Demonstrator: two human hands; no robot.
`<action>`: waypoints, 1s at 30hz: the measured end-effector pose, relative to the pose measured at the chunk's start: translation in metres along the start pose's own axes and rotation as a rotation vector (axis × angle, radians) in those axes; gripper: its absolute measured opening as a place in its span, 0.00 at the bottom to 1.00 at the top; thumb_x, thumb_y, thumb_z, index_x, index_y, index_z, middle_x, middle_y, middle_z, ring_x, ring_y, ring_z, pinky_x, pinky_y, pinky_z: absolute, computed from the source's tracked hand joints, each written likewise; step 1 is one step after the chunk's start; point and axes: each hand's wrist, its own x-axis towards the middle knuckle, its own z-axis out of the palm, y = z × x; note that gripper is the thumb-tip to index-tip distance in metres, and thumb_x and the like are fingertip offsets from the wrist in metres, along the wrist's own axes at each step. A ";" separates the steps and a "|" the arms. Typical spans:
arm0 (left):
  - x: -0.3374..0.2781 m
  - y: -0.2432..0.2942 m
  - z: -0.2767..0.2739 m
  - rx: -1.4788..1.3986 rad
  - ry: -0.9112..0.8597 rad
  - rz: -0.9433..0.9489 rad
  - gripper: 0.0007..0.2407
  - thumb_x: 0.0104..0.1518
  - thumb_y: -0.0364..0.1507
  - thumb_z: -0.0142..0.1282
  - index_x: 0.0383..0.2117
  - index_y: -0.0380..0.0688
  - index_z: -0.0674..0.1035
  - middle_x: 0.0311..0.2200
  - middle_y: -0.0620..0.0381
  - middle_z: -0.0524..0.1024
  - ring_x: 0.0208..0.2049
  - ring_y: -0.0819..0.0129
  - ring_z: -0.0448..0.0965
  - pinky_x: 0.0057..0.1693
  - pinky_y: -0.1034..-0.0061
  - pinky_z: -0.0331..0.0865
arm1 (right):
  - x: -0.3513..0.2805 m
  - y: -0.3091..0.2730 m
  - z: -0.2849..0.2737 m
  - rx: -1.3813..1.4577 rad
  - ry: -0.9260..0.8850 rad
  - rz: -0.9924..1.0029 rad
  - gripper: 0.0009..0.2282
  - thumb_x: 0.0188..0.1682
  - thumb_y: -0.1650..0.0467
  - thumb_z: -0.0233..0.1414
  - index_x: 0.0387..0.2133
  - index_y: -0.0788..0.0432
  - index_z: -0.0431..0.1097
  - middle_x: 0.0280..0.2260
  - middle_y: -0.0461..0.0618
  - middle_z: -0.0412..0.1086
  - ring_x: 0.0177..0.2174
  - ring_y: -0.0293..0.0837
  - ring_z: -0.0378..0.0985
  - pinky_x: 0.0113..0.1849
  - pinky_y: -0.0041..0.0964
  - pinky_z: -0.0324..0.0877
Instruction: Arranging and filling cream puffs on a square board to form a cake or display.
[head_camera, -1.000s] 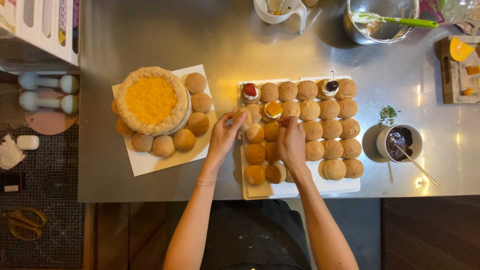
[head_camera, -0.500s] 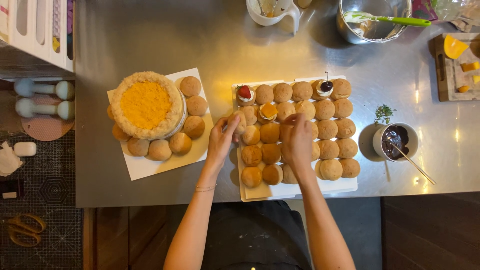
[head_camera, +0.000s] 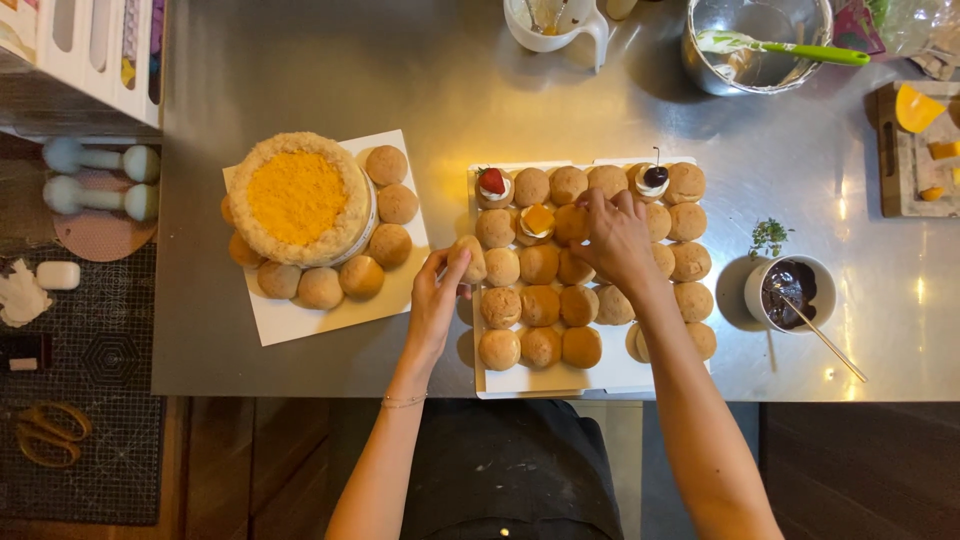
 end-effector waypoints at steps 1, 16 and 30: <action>0.000 0.000 0.000 -0.001 0.002 0.001 0.19 0.61 0.41 0.57 0.43 0.34 0.79 0.33 0.59 0.76 0.29 0.78 0.71 0.37 0.82 0.67 | 0.002 -0.003 -0.002 0.000 0.000 -0.003 0.29 0.34 0.65 0.67 0.51 0.57 0.65 0.42 0.51 0.75 0.46 0.56 0.68 0.49 0.50 0.61; -0.016 0.003 0.005 -0.287 -0.113 -0.082 0.20 0.62 0.42 0.55 0.48 0.34 0.77 0.39 0.51 0.79 0.37 0.72 0.75 0.41 0.79 0.69 | -0.023 -0.036 -0.023 -0.018 0.300 0.194 0.27 0.33 0.68 0.70 0.47 0.60 0.68 0.43 0.58 0.67 0.45 0.57 0.68 0.46 0.49 0.66; -0.073 0.046 0.042 -1.109 -0.323 -0.359 0.29 0.68 0.51 0.32 0.62 0.38 0.65 0.60 0.44 0.70 0.65 0.45 0.65 0.68 0.44 0.58 | -0.104 -0.146 -0.116 0.747 0.079 0.058 0.30 0.35 0.68 0.69 0.51 0.64 0.67 0.42 0.54 0.67 0.37 0.46 0.74 0.38 0.41 0.73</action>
